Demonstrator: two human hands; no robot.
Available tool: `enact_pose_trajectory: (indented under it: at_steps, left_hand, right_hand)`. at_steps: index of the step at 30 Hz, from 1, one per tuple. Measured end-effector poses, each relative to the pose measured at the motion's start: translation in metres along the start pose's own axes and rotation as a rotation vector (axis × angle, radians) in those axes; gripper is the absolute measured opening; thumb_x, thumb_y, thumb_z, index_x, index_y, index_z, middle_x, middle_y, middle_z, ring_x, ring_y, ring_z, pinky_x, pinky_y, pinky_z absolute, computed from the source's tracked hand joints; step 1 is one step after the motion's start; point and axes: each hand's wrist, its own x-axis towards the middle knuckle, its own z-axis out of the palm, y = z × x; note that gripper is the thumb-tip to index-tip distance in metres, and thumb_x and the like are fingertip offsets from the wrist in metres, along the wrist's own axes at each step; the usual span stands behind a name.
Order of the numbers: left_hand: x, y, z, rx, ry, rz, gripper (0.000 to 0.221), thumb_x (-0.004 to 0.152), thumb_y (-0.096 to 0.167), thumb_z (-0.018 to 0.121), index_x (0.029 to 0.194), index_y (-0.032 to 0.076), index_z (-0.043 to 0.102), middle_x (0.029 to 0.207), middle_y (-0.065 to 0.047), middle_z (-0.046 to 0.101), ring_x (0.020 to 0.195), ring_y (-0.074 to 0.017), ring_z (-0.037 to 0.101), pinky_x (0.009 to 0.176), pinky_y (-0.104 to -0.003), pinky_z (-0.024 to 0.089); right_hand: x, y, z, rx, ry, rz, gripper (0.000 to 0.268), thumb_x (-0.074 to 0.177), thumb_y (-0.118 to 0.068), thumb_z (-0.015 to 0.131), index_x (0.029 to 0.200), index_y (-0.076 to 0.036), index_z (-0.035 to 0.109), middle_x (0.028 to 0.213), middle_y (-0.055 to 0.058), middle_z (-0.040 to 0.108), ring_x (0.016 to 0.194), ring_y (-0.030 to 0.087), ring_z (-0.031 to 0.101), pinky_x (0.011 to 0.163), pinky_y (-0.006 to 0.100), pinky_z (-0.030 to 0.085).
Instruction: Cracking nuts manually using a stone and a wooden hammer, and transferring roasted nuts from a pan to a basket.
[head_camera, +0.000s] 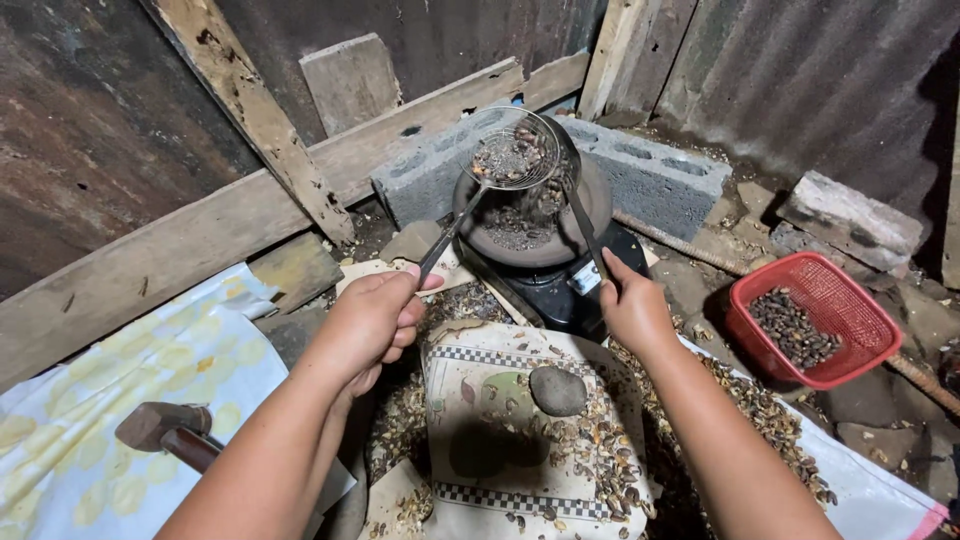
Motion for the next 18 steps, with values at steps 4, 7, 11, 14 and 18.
enact_pose_trajectory:
  at_steps: [4, 7, 11, 14, 18]
  left_hand:
    - [-0.004, 0.002, -0.002, -0.006, 0.006, 0.002, 0.03, 0.106, 0.025, 0.047, 0.109, 0.001, 0.064, 0.06, 0.003, 0.029, 0.041, -0.0016, 0.022, 0.03, -0.014, 0.019]
    - [-0.006, 0.004, -0.001, 0.0, 0.007, -0.003, 0.03, 0.106, 0.026, 0.047, 0.108, 0.001, 0.064, 0.06, 0.003, 0.029, 0.041, -0.0015, 0.022, 0.03, -0.014, 0.018]
    - [-0.004, 0.003, 0.0, 0.001, 0.008, 0.002, 0.03, 0.106, 0.026, 0.048, 0.107, 0.001, 0.064, 0.06, 0.003, 0.028, 0.041, -0.0014, 0.023, 0.03, -0.014, 0.019]
    - [-0.002, 0.001, 0.001, 0.013, 0.01, -0.007, 0.031, 0.106, 0.028, 0.047, 0.108, 0.001, 0.064, 0.061, 0.003, 0.029, 0.041, -0.0011, 0.023, 0.03, -0.014, 0.02]
    - [0.011, -0.014, 0.0, 0.011, 0.017, -0.005, 0.031, 0.107, 0.027, 0.047, 0.111, 0.001, 0.063, 0.061, 0.003, 0.029, 0.041, -0.0016, 0.023, 0.03, -0.014, 0.02]
  right_hand:
    - [-0.004, -0.001, 0.008, -0.041, 0.002, -0.013, 0.054, 0.095, -0.019, 0.057, 0.149, -0.023, 0.057, 0.128, 0.018, 0.07, 0.119, 0.045, 0.063, 0.103, 0.055, 0.052]
    - [-0.007, -0.004, 0.023, -0.051, -0.015, -0.017, 0.054, 0.093, -0.018, 0.057, 0.147, -0.023, 0.059, 0.12, 0.021, 0.073, 0.116, 0.045, 0.065, 0.101, 0.054, 0.053]
    - [0.023, 0.039, 0.071, -0.259, -0.034, -0.076, 0.053, 0.094, -0.022, 0.055, 0.146, -0.021, 0.06, 0.112, 0.017, 0.076, 0.108, 0.037, 0.072, 0.093, 0.048, 0.06]
    - [0.031, 0.031, 0.068, -0.501, -0.04, -0.127, 0.062, 0.092, -0.018, 0.059, 0.153, -0.012, 0.05, 0.103, 0.024, 0.072, 0.096, 0.043, 0.074, 0.085, 0.053, 0.063]
    - [0.038, 0.037, 0.056, -0.531, -0.021, -0.104, 0.066, 0.092, -0.016, 0.054, 0.157, -0.01, 0.044, 0.114, 0.023, 0.07, 0.102, 0.043, 0.073, 0.088, 0.051, 0.061]
